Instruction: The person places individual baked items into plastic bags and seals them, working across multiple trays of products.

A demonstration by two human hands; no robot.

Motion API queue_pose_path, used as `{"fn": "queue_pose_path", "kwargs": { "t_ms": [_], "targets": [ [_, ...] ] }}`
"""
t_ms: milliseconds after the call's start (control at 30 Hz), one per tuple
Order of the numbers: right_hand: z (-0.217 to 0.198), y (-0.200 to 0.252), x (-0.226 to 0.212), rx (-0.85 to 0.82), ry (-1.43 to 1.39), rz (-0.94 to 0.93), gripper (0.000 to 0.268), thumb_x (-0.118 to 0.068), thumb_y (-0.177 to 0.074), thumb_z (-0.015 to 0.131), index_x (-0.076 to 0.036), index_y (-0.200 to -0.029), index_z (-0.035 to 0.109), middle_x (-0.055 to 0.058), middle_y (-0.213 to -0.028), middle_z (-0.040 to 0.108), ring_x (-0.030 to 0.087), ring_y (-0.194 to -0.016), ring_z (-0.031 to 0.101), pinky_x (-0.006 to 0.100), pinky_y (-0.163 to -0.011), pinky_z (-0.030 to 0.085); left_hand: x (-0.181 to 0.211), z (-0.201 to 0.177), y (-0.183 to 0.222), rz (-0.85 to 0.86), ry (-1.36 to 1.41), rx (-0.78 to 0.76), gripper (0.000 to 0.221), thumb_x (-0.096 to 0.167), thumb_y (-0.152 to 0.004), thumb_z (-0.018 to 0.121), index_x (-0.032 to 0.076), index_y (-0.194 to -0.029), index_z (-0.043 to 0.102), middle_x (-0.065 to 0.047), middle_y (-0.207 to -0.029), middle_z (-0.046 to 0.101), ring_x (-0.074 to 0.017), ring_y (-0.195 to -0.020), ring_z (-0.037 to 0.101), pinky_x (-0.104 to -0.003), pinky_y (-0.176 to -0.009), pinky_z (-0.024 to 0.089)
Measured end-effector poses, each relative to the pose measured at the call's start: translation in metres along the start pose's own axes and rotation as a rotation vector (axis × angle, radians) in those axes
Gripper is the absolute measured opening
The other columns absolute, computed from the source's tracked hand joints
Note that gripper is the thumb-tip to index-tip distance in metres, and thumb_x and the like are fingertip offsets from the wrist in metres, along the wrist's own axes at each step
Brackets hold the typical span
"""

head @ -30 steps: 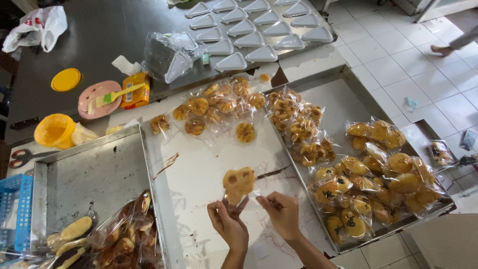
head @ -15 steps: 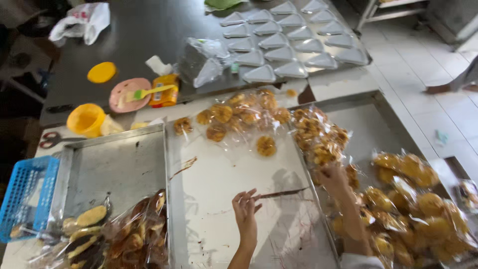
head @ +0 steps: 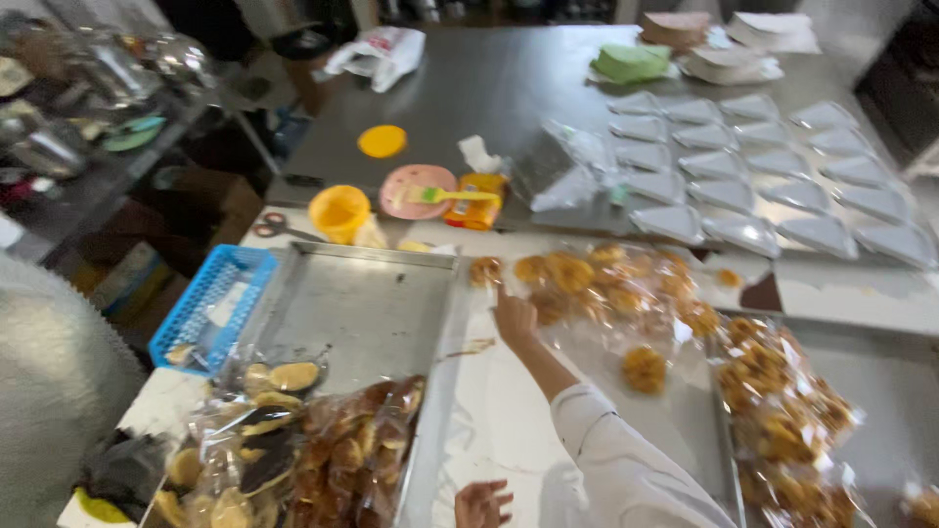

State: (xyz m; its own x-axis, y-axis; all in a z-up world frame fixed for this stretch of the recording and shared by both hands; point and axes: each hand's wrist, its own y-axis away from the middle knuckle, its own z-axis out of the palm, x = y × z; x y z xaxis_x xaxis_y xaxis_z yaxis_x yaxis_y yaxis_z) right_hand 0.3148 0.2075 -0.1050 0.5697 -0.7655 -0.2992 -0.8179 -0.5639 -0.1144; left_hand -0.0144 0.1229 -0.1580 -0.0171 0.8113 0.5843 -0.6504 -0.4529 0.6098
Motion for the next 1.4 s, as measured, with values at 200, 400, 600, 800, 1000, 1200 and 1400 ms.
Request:
{"fn": "queue_pose_path", "kwargs": {
  "t_ms": [200,400,600,800,1000,1200,1400],
  "targets": [
    [-0.090,0.041,-0.056,0.518,-0.044,-0.245,0.020,-0.028,-0.088,0.069,-0.012,-0.099,0.063,0.010,-0.077,0.071,0.032,-0.064,0.069,0.047,-0.057,0.052,0.050,0.006,-0.015,0.708,-0.681,0.112,0.056,0.024,-0.076,0.079,-0.001,-0.121,0.056,-0.025,-0.117,0.070,-0.0393,-0.103,0.073,-0.053,-0.082,0.060],
    [-0.279,0.231,-0.051,0.205,-0.341,-0.342,0.010,-0.023,-0.081,0.072,-0.014,-0.078,0.070,0.007,-0.059,0.066,0.028,-0.052,0.063,0.042,-0.048,0.047,0.096,0.077,0.056,0.966,-0.709,-0.242,0.062,0.019,-0.078,0.083,-0.003,-0.127,0.051,-0.023,-0.118,0.069,-0.0352,-0.105,0.073,-0.046,-0.083,0.063],
    [-0.301,0.322,-0.002,0.047,-0.918,0.109,0.016,-0.020,-0.089,0.072,-0.013,-0.103,0.075,-0.001,-0.051,0.041,0.006,-0.048,0.032,0.030,-0.045,0.023,0.064,0.103,0.106,0.588,-0.553,-0.543,0.041,0.012,-0.087,0.079,-0.006,-0.120,0.063,-0.018,-0.101,0.075,-0.0252,-0.088,0.074,-0.037,-0.074,0.063],
    [-0.240,0.389,0.005,0.601,-0.658,0.298,0.010,-0.015,-0.089,0.076,-0.007,-0.095,0.075,-0.003,-0.054,0.047,0.003,-0.049,0.040,0.024,-0.043,0.031,0.052,0.129,0.157,0.547,-0.384,-0.678,0.048,0.040,-0.102,0.042,0.000,-0.121,0.061,-0.014,-0.098,0.080,-0.0193,-0.082,0.077,-0.030,-0.071,0.063],
    [-0.234,0.420,0.025,0.512,-0.922,0.193,0.008,-0.011,-0.095,0.066,-0.006,-0.091,0.070,-0.006,-0.066,0.062,0.001,-0.053,0.051,0.021,-0.044,0.038,0.050,0.137,0.192,0.519,-0.313,-0.832,0.065,0.052,-0.107,0.043,-0.009,-0.122,0.064,-0.022,-0.122,0.073,-0.0255,-0.112,0.070,-0.035,-0.099,0.055],
    [-0.218,0.435,0.035,0.586,-1.209,0.152,0.012,-0.012,-0.102,0.059,-0.004,-0.095,0.064,-0.006,-0.072,0.055,0.001,-0.057,0.043,0.021,-0.048,0.033,0.060,0.135,0.212,0.014,-0.083,-0.852,0.061,0.050,-0.100,0.041,-0.003,-0.117,0.067,-0.018,-0.122,0.070,-0.0256,-0.101,0.068,-0.038,-0.084,0.058],
    [-0.217,0.432,0.040,0.566,-1.296,0.202,0.015,-0.013,-0.103,0.064,-0.001,-0.094,0.065,-0.006,-0.068,0.052,0.001,-0.055,0.037,0.019,-0.046,0.025,0.059,0.125,0.205,0.422,-0.249,-0.573,0.036,0.021,-0.110,0.044,-0.009,-0.106,0.064,-0.022,-0.113,0.078,-0.0264,-0.096,0.077,-0.033,-0.082,0.063]
  ]
}}
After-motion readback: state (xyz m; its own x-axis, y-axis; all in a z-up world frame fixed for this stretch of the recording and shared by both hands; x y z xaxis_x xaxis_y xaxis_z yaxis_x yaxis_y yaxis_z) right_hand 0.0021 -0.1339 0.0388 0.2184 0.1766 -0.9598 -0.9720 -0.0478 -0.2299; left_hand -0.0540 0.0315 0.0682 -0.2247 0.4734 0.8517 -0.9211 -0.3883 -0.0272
